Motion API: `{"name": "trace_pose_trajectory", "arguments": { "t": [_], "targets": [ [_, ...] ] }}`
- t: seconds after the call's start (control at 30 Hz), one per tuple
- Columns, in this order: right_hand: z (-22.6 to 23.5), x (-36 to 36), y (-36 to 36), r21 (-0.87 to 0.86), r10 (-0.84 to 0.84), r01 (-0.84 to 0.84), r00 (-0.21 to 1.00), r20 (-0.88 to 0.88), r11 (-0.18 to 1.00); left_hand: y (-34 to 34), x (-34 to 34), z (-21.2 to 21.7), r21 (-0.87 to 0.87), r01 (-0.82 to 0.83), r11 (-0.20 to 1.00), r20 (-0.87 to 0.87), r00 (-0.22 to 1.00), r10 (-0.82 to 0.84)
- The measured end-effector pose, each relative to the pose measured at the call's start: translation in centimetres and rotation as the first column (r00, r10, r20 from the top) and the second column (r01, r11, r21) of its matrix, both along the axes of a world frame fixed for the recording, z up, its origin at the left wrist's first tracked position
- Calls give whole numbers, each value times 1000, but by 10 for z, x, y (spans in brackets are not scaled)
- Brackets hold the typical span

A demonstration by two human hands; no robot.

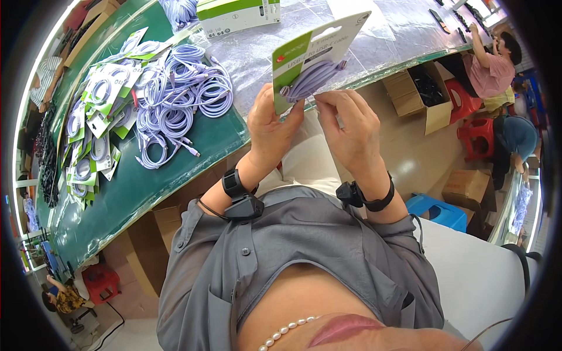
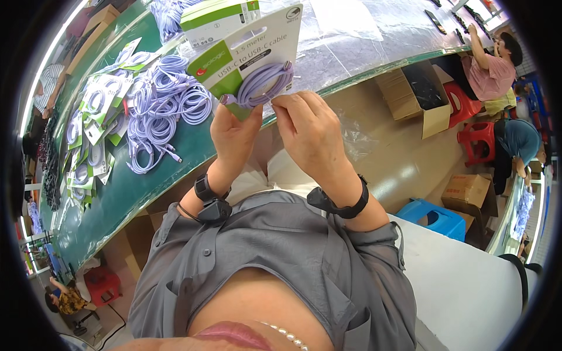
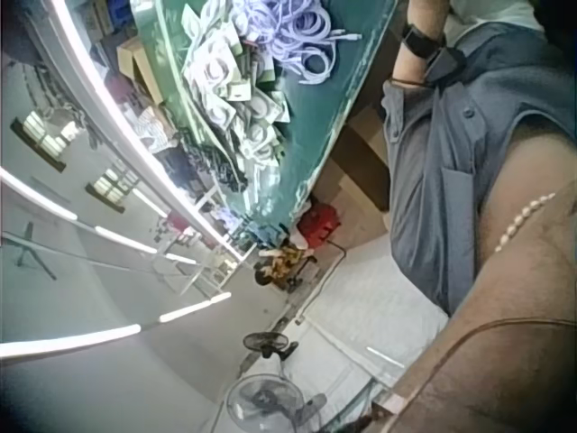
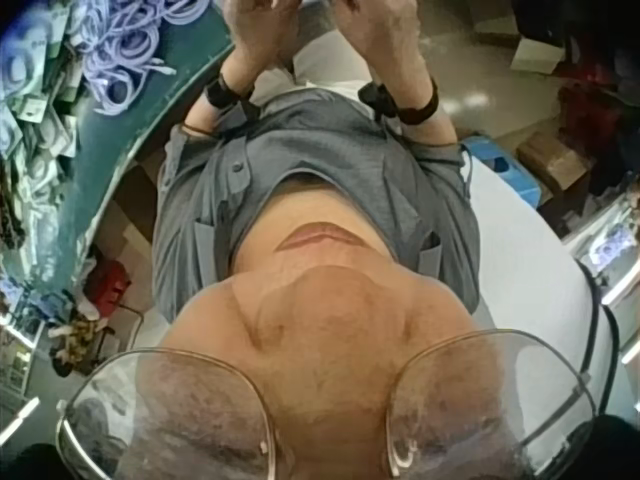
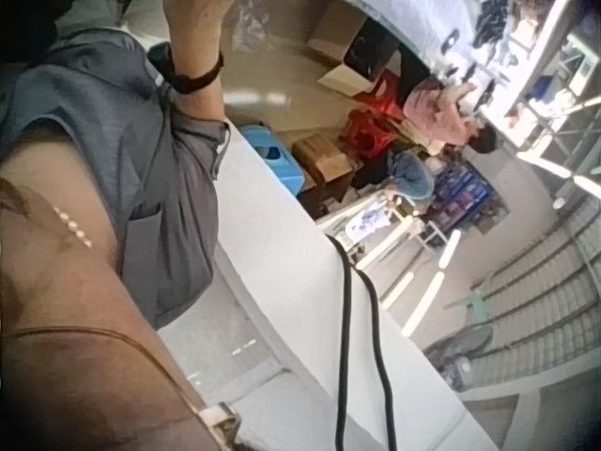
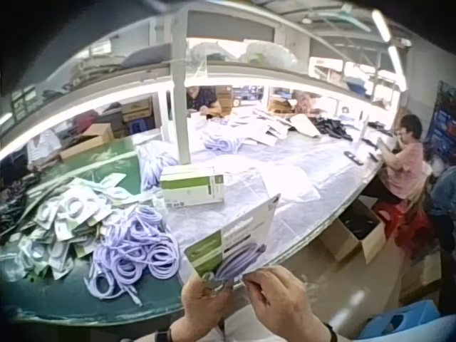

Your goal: The person picks up a cardboard backing and a coiled cable, aligns them, and threads a plastic tie through the backing and around the cable. They pull the tie tight to secure the cable, turn the assembly over to check the back, and then set it aside.

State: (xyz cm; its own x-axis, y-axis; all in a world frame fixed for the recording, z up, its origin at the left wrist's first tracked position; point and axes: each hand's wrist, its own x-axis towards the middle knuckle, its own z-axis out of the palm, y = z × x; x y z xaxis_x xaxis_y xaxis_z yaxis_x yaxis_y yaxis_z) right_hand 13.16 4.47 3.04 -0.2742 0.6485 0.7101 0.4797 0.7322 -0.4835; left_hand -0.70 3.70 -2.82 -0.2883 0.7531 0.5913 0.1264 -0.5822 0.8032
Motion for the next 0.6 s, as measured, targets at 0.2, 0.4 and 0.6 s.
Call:
{"name": "trace_pose_trajectory", "arguments": {
  "t": [0.2, 0.4, 0.6],
  "targets": [
    [-4, -2, 3, -14, -28, 28, 1000, -11, 1000, -5, 1, 8, 172, -38, 984, -213, 974, 75],
    [-7, 21, 19, 6, 105, -105, 994, 3, 994, -8, -6, 7, -300, 312, 902, 422, 891, -167],
    [-42, 27, 36, -396, 297, -468, 857, -420, 790, -15, -6, 23, -208, 694, 689, 774, 548, -318]
  ]
}}
